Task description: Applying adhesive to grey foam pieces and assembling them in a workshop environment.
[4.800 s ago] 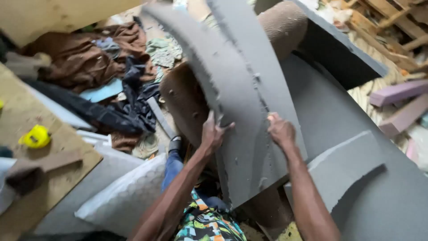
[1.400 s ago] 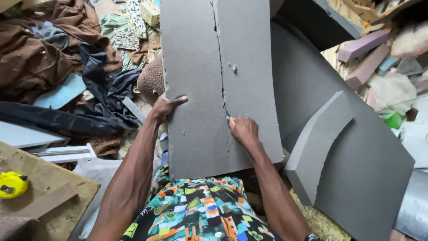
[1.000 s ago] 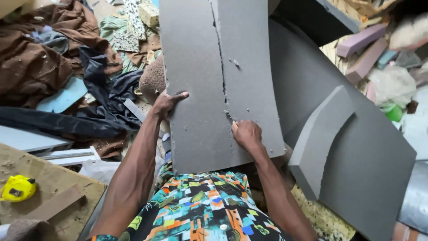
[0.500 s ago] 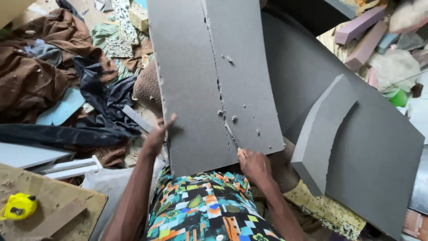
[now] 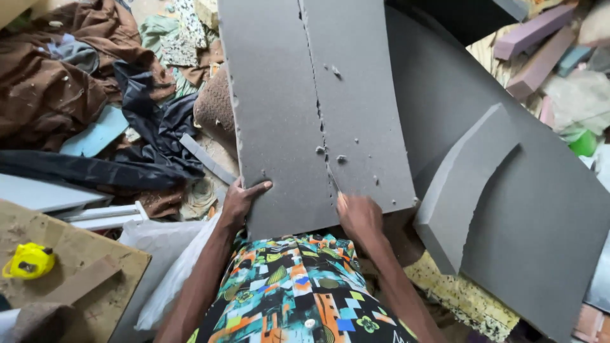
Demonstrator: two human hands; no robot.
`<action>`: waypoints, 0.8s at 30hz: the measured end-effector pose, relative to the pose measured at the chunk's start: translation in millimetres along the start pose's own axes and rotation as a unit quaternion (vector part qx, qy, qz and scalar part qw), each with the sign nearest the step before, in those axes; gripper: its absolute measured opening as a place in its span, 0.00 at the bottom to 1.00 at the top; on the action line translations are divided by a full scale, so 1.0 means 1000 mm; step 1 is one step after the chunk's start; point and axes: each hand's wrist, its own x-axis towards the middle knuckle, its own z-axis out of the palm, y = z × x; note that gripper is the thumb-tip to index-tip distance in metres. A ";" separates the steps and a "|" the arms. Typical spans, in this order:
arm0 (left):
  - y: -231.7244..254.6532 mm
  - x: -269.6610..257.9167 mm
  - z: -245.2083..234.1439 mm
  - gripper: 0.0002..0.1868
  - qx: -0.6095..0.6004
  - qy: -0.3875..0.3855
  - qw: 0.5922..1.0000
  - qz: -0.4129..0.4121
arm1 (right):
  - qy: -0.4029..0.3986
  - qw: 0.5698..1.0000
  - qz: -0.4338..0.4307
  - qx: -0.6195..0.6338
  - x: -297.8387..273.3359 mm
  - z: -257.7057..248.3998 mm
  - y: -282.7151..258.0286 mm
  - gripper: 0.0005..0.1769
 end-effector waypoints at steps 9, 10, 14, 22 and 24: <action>0.006 -0.005 0.009 0.39 -0.060 -0.023 0.998 -0.013 | 0.014 1.000 0.005 -0.020 0.015 -0.009 -0.017 0.30; 0.007 -0.008 0.005 0.39 -0.057 -0.023 0.998 -0.017 | 0.010 1.000 0.007 -0.018 0.016 0.016 0.002 0.30; 0.011 -0.005 0.000 0.41 -0.016 -0.030 0.999 -0.012 | 0.255 0.950 -0.138 -0.113 -0.042 0.014 0.032 0.28; 0.008 -0.011 0.001 0.43 -0.024 -0.041 0.999 -0.015 | 0.098 0.993 -0.067 -0.026 -0.015 0.003 -0.005 0.29; 0.018 -0.013 0.000 0.44 0.018 -0.029 0.999 -0.020 | 0.035 0.996 -0.038 -0.077 -0.033 -0.017 -0.002 0.34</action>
